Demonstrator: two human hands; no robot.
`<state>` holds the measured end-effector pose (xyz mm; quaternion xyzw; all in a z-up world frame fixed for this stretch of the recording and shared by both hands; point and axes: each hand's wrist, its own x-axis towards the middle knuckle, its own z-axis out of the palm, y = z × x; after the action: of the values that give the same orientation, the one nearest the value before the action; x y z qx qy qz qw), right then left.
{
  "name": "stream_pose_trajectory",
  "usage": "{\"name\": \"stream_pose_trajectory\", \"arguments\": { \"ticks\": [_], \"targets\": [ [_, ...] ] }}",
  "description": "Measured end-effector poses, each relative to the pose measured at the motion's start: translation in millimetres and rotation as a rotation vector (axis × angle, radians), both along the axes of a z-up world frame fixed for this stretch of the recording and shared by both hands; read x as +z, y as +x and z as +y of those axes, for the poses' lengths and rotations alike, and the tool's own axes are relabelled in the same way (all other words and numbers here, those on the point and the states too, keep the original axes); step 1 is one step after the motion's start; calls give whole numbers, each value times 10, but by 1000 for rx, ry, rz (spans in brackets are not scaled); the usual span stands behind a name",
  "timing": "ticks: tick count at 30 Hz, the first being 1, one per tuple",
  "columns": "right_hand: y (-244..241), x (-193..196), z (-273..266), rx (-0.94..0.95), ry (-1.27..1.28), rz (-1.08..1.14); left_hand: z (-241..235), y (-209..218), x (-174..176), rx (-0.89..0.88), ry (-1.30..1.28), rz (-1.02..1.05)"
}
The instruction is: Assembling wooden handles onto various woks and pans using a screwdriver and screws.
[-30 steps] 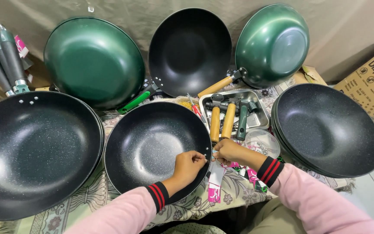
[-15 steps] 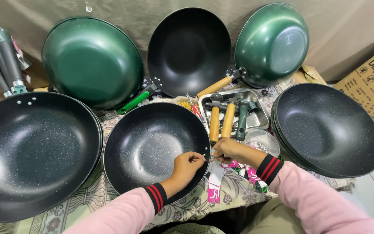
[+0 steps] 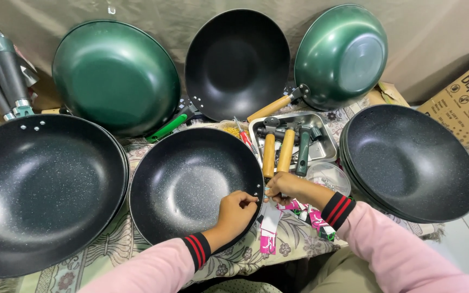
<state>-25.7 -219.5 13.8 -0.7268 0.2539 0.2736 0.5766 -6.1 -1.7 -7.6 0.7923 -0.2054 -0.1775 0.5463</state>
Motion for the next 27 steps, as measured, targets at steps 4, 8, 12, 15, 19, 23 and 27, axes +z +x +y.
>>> {"name": "stream_pose_trajectory", "arguments": {
  "ticks": [4,8,12,15,19,23,27],
  "targets": [
    [-30,103,12,70,-106,-17,32,-48,173,-34,34,-149],
    [-83,521,45,378,-525,-138,77,-52,279,-68,61,-308],
    [-217,999,100,462,-750,-185,105,-41,403,-88,75,-451],
    [-260,1161,-63,367,-769,-187,34,-9,438,-91,3,-607],
    [-329,1121,-332,322,-884,-179,-293,-46,664,-140,-127,-721],
    [-331,801,-651,347,-1002,-137,-761,-98,755,-288,-147,-684],
    [-376,509,-816,412,-1029,-89,-1332,-12,556,-434,20,-723]
  ]
}}
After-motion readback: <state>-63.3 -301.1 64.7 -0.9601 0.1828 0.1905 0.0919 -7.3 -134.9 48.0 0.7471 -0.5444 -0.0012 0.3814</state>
